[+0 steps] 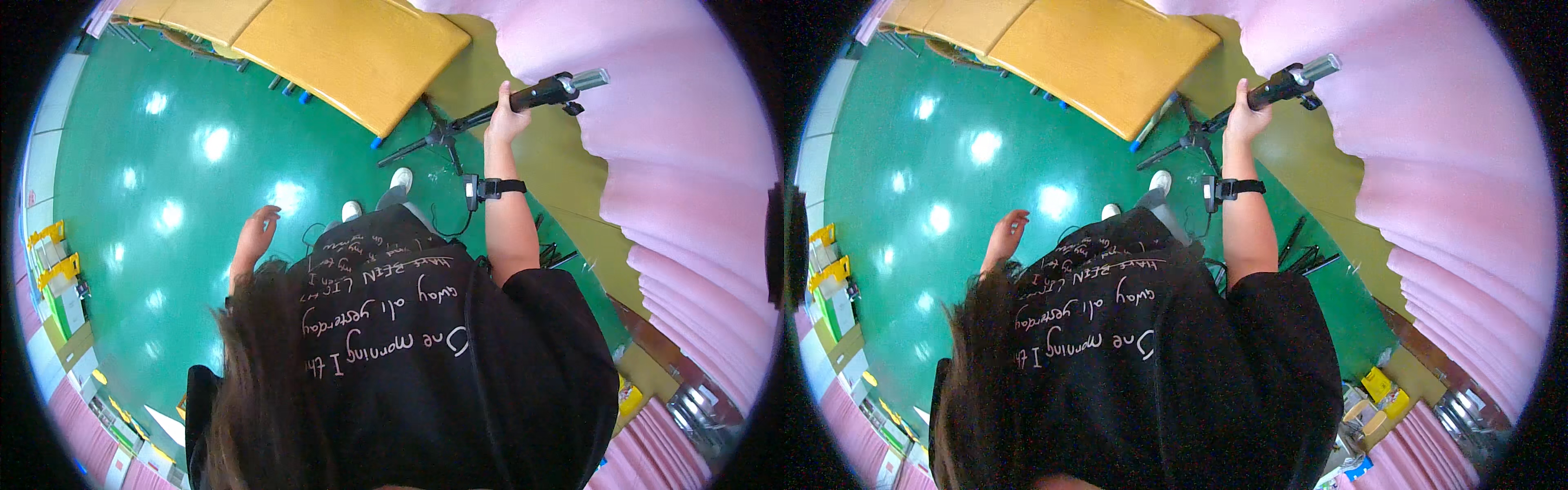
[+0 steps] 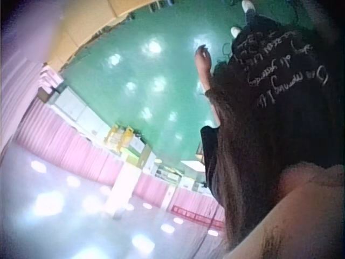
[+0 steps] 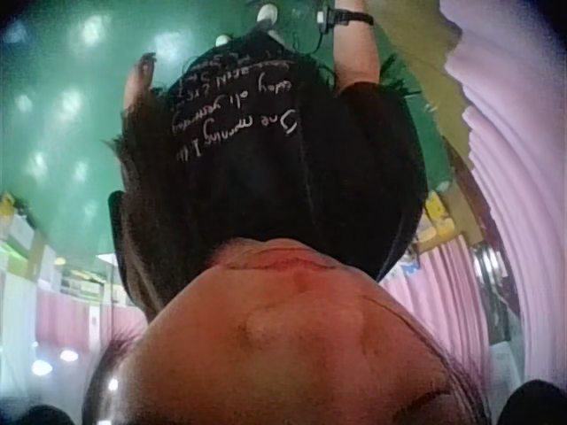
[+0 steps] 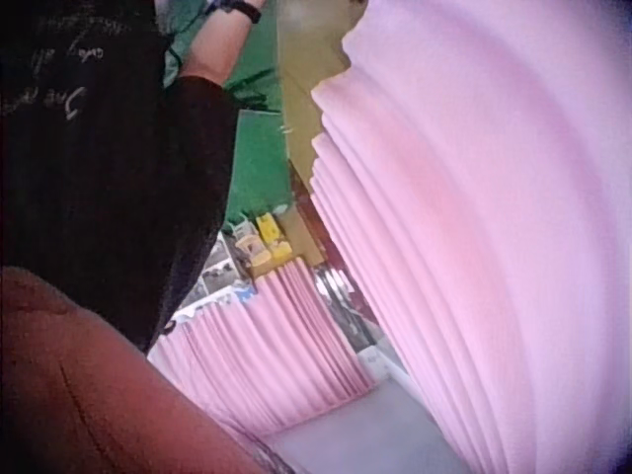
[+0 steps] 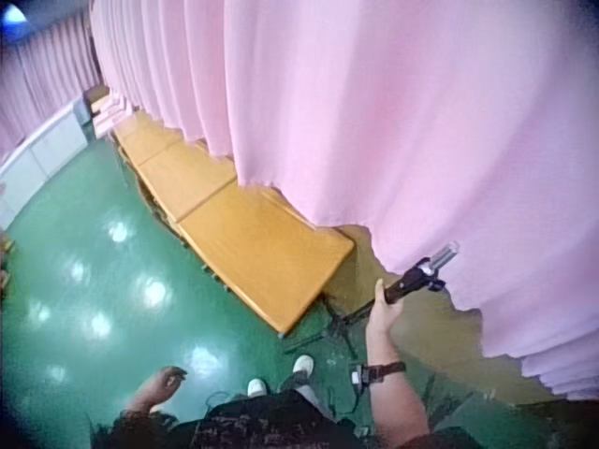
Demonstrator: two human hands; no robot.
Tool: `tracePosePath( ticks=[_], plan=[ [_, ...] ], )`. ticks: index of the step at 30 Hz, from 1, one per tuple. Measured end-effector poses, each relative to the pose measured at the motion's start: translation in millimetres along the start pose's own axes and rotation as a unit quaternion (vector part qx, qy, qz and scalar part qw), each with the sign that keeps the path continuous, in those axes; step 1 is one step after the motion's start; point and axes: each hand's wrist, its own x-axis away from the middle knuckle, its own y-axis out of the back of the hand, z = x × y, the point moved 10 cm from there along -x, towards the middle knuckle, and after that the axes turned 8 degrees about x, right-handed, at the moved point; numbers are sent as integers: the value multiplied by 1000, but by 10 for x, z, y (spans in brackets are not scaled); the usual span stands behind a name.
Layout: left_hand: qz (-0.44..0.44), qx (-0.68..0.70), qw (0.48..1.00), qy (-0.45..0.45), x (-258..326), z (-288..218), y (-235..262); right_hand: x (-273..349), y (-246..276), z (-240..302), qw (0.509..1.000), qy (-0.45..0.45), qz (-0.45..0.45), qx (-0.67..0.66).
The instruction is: The person holds a container of colored pencils, then puts it down, walks across a room with a green floor, and picks up a tripod by hand.
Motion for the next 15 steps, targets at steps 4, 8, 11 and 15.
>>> tracePosePath(
  ticks=[4,8,11,15],
  plan=[
    [9,13,1000,-12,-242,-93,-181,-47,25,-82,999,31,-6,-32],
    [30,2,999,-18,-337,-219,-198,-34,-44,28,999,8,-11,-31],
    [40,-22,999,-25,-298,-236,-223,34,-3,66,1000,5,-21,-8],
    [49,-54,996,-58,-276,-230,-256,7,-28,93,999,35,-28,-21]
  ],
)
